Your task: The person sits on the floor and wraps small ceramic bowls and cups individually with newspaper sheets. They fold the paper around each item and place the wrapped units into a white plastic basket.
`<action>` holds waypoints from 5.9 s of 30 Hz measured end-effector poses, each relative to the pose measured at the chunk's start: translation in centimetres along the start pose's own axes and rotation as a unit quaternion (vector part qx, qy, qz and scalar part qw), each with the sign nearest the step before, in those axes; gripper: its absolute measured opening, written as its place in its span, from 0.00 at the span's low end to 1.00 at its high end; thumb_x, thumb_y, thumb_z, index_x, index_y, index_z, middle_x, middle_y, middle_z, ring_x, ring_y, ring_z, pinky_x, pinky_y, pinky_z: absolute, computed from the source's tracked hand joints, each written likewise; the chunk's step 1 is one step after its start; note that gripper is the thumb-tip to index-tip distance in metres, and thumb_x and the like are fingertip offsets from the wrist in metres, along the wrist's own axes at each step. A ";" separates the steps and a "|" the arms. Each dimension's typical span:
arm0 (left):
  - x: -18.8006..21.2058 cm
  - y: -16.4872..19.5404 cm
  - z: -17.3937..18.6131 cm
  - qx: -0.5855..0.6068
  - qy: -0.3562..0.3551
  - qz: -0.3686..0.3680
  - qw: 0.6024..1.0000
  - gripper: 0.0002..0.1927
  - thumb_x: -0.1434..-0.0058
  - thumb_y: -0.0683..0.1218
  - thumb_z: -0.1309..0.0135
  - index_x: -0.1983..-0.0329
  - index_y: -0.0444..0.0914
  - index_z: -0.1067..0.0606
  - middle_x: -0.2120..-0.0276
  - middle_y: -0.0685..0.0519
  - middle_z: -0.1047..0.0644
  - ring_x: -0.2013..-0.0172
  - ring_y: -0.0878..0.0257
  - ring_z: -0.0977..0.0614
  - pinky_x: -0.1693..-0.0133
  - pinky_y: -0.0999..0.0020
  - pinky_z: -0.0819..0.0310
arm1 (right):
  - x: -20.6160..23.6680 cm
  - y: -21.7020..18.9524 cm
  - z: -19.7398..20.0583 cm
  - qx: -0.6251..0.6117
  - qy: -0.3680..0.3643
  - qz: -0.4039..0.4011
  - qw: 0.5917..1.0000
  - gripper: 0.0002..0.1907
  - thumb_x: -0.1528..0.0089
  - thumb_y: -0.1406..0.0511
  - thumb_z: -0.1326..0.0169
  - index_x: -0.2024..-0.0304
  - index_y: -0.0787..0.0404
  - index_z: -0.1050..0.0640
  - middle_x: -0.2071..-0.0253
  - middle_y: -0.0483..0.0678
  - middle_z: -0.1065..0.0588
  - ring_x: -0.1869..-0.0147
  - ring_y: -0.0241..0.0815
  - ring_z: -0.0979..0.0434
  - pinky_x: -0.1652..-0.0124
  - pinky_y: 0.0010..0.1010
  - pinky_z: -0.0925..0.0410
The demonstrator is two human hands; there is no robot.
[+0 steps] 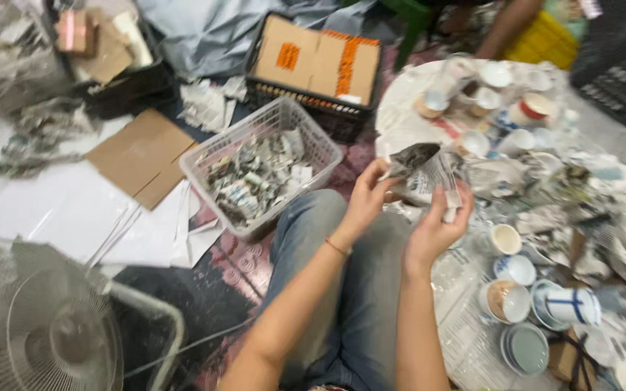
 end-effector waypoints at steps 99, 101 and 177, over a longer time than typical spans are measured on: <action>21.2 1.4 -0.4 -0.435 -0.087 -0.063 0.894 0.17 0.30 0.49 0.44 0.43 0.35 0.25 0.44 0.47 0.23 0.40 0.55 0.26 0.37 0.59 0.33 | 8.8 -5.9 12.7 0.202 -0.359 -0.116 0.904 0.48 0.50 0.68 0.30 0.29 0.57 0.37 0.31 0.54 0.34 0.25 0.52 0.35 0.31 0.38 0.40; 21.6 2.2 -1.8 -0.546 -0.165 -0.166 0.804 0.21 0.32 0.52 0.47 0.39 0.39 0.26 0.38 0.49 0.26 0.32 0.49 0.32 0.31 0.53 0.41 | 8.6 -5.5 13.1 0.192 -0.363 -0.122 0.904 0.50 0.53 0.69 0.30 0.29 0.58 0.38 0.31 0.54 0.36 0.26 0.52 0.36 0.31 0.39 0.42; 16.7 1.7 -5.4 -0.735 -0.316 -0.279 0.532 0.40 0.48 0.69 0.42 0.50 0.30 0.22 0.46 0.47 0.25 0.36 0.49 0.31 0.35 0.55 0.38 | 11.0 -1.8 16.9 -0.014 -0.141 -0.224 0.964 0.16 0.39 0.79 0.45 0.51 0.65 0.33 0.55 0.51 0.25 0.54 0.36 0.22 0.64 0.26 0.27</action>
Point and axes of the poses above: each hand's wrist, its own x-axis away from the middle knuckle, its own z-axis out of the back of the hand, y = z × x, the point moved 3 cm from there along -x, towards the middle knuckle
